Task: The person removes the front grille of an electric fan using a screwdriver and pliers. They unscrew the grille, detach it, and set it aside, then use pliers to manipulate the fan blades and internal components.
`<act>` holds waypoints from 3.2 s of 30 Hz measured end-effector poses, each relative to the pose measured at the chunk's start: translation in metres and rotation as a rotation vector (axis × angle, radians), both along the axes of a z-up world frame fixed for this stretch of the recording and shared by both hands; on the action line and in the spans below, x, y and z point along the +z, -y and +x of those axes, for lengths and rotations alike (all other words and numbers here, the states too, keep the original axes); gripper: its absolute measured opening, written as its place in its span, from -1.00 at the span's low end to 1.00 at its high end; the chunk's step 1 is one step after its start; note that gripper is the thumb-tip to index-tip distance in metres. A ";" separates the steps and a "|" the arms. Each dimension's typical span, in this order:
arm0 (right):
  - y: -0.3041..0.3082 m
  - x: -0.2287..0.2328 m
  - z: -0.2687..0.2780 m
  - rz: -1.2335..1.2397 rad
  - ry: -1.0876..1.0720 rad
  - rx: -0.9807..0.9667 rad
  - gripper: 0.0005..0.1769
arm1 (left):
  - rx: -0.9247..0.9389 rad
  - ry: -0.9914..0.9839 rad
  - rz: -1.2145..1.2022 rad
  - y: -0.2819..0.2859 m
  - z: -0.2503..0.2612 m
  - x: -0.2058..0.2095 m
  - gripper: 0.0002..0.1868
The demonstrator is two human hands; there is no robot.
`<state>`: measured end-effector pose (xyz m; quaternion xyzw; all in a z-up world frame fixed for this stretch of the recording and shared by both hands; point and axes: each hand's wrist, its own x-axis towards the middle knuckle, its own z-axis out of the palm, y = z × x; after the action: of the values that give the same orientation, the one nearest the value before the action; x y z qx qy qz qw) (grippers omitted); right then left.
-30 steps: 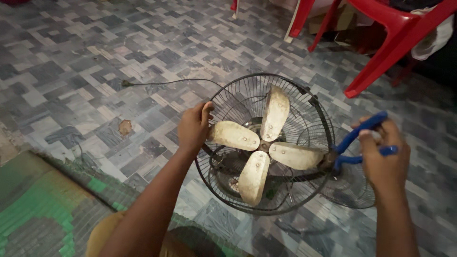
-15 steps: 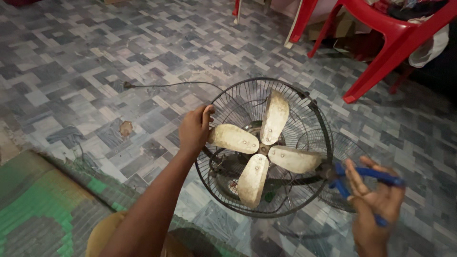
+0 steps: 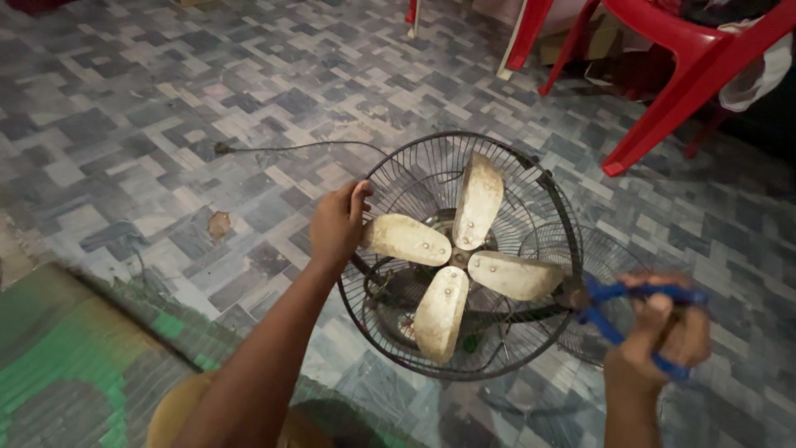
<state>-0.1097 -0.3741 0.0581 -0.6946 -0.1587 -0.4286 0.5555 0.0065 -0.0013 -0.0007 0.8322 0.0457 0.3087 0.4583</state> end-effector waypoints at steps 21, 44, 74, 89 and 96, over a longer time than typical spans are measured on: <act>0.052 0.064 0.110 -0.336 -0.543 -0.101 -0.64 | 0.010 0.041 -0.007 0.003 -0.005 -0.004 -0.56; 0.035 0.007 -0.029 0.106 -0.100 0.203 -0.14 | 0.042 -0.010 0.038 0.009 -0.013 0.005 -0.57; 0.015 -0.001 -0.021 0.052 -0.106 0.185 -0.24 | 0.040 -0.012 0.003 0.007 -0.013 0.007 -0.58; 0.018 0.004 0.006 -0.202 0.045 -0.039 -0.81 | 0.030 -0.003 0.022 0.005 -0.013 0.005 -0.57; 0.017 0.035 0.049 -0.055 -0.186 -0.079 -0.32 | -0.016 0.037 -0.021 0.005 -0.012 0.004 -0.60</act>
<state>-0.0602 -0.3909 0.0932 -0.7520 -0.0908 -0.3794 0.5313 -0.0050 -0.0065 0.0029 0.8218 0.0337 0.3198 0.4704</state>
